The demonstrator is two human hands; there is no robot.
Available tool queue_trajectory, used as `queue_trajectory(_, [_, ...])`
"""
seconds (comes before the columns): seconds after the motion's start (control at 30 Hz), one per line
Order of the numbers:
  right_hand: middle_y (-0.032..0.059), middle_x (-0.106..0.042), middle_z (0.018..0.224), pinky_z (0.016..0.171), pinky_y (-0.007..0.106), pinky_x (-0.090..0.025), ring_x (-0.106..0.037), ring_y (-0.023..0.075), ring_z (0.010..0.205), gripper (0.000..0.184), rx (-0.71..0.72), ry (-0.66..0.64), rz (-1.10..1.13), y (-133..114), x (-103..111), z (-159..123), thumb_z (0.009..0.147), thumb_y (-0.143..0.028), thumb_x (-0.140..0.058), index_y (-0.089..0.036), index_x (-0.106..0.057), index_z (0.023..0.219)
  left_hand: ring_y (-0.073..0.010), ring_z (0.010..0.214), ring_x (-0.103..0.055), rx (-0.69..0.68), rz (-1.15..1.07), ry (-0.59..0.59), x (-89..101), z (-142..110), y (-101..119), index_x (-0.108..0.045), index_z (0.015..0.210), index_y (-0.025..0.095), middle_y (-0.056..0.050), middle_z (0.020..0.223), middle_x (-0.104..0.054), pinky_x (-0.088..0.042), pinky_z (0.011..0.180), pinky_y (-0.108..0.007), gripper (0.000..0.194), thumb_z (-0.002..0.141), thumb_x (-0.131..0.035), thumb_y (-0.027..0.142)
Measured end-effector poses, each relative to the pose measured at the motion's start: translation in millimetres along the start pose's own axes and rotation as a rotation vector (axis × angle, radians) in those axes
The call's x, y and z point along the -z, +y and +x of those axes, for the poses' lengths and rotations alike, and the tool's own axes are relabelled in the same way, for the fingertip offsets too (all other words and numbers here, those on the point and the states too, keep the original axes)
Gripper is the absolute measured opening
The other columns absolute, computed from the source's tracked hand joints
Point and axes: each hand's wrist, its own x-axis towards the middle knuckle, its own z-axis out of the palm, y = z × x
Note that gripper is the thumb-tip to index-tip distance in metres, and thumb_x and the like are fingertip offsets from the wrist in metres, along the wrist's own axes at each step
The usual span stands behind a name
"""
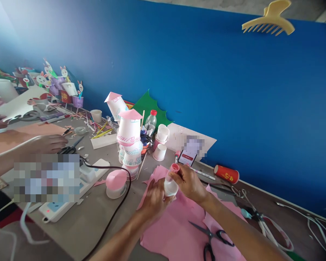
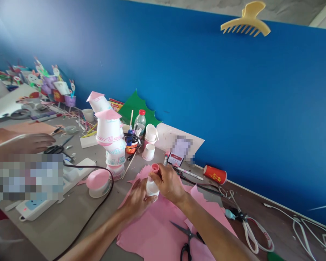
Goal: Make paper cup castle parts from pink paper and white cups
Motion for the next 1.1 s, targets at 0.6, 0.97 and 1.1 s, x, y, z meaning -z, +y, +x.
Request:
queue_trajectory(0.6, [0.0029, -0.066, 0.068, 0.057, 0.024, -0.041, -0.058, 0.0159, 0.060, 0.025, -0.094, 0.031, 0.187, -7, 15, -7, 0.091, -0.037, -0.046, -0.020, -0.053, 0.075, -0.0258, 0.092, -0.065, -0.073, 0.032, 0.049, -4.2, -1, -4, -0.043, 0.119, 0.018, -0.009, 0.099, -0.069, -0.035, 0.104, -0.057, 0.042, 0.080, -0.059, 0.026])
queue_trajectory(0.97, [-0.0016, -0.055, 0.058, 0.049, 0.024, -0.027, -0.047, 0.0129, 0.054, 0.032, -0.082, -0.253, -0.072, -9, 31, 2, 0.090, -0.040, -0.046, -0.021, -0.046, 0.064, -0.0260, 0.098, -0.063, -0.038, 0.023, -0.001, -2.9, 0, -3, -0.043, 0.120, 0.019, -0.010, 0.105, -0.068, -0.035, 0.105, -0.055, 0.042, 0.082, -0.059, 0.029])
queue_trajectory(1.1, [0.0016, -0.059, 0.063, 0.052, 0.025, -0.029, -0.051, 0.0163, 0.059, 0.027, -0.059, -0.152, -0.187, -10, 35, 4, 0.089, -0.040, -0.048, -0.021, -0.052, 0.069, -0.0258, 0.096, -0.064, -0.059, 0.034, 0.008, -3.5, -1, -3, -0.045, 0.118, 0.019, -0.011, 0.106, -0.067, -0.036, 0.103, -0.055, 0.041, 0.081, -0.059, 0.029])
